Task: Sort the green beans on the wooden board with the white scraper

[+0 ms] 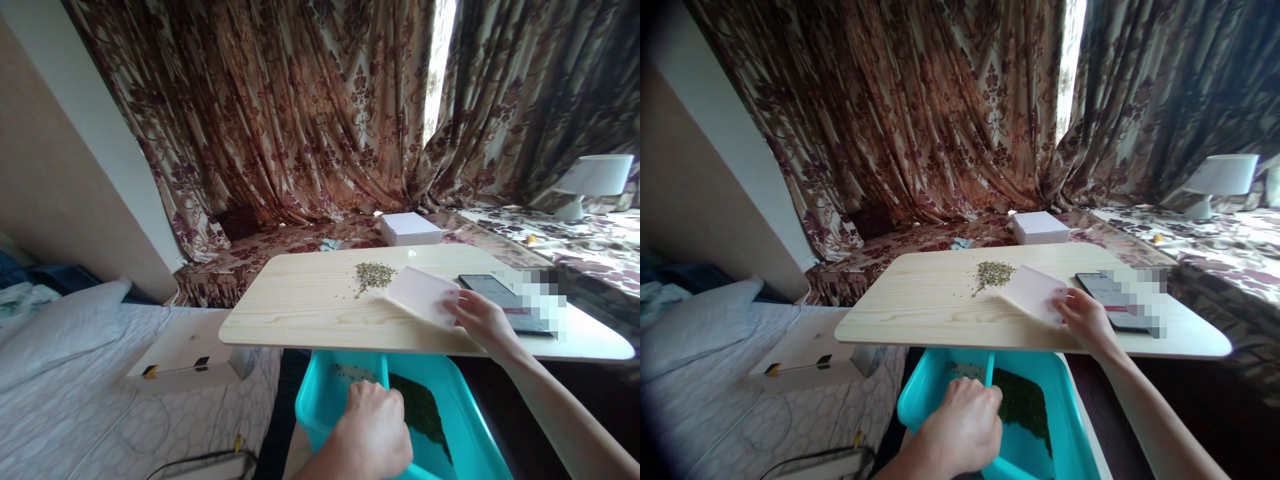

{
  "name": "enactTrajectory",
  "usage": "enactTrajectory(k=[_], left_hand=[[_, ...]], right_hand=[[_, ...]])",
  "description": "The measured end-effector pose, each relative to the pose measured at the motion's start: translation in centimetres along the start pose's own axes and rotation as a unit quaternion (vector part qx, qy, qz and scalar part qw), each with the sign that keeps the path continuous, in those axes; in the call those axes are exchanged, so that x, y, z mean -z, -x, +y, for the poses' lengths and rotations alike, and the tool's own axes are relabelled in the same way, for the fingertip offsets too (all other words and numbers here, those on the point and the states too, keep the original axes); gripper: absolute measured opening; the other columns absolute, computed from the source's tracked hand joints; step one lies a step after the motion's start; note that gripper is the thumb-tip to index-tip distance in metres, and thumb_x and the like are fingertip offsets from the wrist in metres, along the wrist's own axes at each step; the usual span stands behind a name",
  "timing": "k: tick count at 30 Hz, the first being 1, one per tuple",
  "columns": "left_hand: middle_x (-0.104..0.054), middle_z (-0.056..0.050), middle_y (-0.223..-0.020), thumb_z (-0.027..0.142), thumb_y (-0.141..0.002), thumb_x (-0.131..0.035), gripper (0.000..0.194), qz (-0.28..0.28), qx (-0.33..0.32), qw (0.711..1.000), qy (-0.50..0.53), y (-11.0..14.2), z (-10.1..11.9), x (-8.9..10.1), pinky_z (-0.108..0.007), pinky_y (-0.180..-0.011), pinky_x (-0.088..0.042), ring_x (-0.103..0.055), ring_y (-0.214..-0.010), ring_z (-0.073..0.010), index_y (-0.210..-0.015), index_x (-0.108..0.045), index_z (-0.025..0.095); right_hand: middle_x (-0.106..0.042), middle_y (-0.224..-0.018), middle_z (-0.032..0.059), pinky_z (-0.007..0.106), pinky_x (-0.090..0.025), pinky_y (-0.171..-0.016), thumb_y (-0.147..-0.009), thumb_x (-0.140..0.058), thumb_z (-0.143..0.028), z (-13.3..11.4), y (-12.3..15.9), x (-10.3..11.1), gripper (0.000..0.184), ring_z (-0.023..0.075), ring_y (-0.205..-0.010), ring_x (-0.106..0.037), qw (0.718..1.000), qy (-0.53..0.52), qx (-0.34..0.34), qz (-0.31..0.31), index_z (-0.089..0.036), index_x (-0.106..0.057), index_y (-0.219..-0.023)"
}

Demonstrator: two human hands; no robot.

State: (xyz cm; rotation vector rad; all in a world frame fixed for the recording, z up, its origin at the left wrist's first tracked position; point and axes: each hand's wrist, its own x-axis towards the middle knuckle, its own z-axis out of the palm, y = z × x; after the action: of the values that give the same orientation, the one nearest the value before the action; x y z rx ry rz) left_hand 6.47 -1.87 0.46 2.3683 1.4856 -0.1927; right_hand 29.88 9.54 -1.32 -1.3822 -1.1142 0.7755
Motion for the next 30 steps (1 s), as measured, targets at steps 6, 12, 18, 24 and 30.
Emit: enactTrajectory(k=[6, 12, 18, 24, 30], left_hand=[[-0.067, -0.017, -0.086, 0.018, -0.075, -0.045, 0.026, 0.003, -0.003, 1.0, -0.003, 0.0, 0.0, -0.1, -0.043, -0.075, -0.049, -0.064, -0.086, -0.0325, -0.09, -0.065, 0.012], [-0.067, -0.017, -0.085, 0.018, -0.076, -0.045, 0.025, 0.006, 0.0, 1.0, -0.004, -0.1, -0.1, -0.1, -0.041, -0.075, -0.049, -0.064, -0.085, -0.0311, -0.089, -0.065, 0.012], [-0.067, -0.017, -0.085, 0.018, -0.076, -0.046, 0.025, 0.01, -0.002, 1.0, -0.002, -0.1, -0.2, 0.0, -0.04, -0.074, -0.049, -0.064, -0.085, -0.0312, -0.089, -0.066, 0.012], [-0.067, -0.017, -0.087, 0.018, -0.077, -0.044, 0.027, 0.009, 0.012, 1.0, -0.005, 0.1, -0.3, 0.5, -0.04, -0.076, -0.048, -0.064, -0.087, -0.0309, -0.09, -0.066, 0.012], [-0.068, -0.018, -0.093, 0.02, -0.079, -0.042, 0.031, 0.001, 0.027, 1.0, -0.011, 0.6, -1.2, 0.8, -0.042, -0.079, -0.049, -0.064, -0.091, -0.0317, -0.095, -0.067, 0.011]], right_hand=[[-0.075, -0.072, 0.007, 0.029, -0.052, -0.051, -0.061, -0.07, -0.028, 0.5, -1.1, -0.8, 0.02, 0.0227, -0.063, -0.069, 0.999, 0.047, 0.011, 0.017, -0.02, -0.066, -0.08], [-0.076, -0.074, 0.0075, 0.028, -0.052, -0.046, -0.065, -0.067, -0.027, 0.5, -1.3, -2.4, 0.017, 0.0216, -0.06, -0.07, 0.999, 0.041, 0.006, -0.006, -0.02, -0.066, -0.081], [-0.076, -0.074, 0.0063, 0.028, -0.054, -0.048, -0.067, -0.066, -0.029, -0.1, 0.0, -4.3, 0.016, 0.0222, -0.063, -0.071, 0.996, 0.039, 0.022, -0.076, -0.021, -0.062, -0.08], [-0.076, -0.075, 0.0055, 0.031, -0.057, -0.056, -0.068, -0.066, -0.04, -1.1, 3.3, -6.4, 0.024, 0.0246, -0.073, -0.072, 0.981, 0.002, 0.026, -0.195, -0.022, -0.06, -0.082], [-0.075, -0.074, 0.0037, 0.029, -0.054, -0.054, -0.072, -0.065, -0.047, -2.6, 6.4, -7.7, 0.028, 0.0212, -0.068, -0.07, 0.956, 0.0, 0.044, -0.289, -0.021, -0.058, -0.079]])
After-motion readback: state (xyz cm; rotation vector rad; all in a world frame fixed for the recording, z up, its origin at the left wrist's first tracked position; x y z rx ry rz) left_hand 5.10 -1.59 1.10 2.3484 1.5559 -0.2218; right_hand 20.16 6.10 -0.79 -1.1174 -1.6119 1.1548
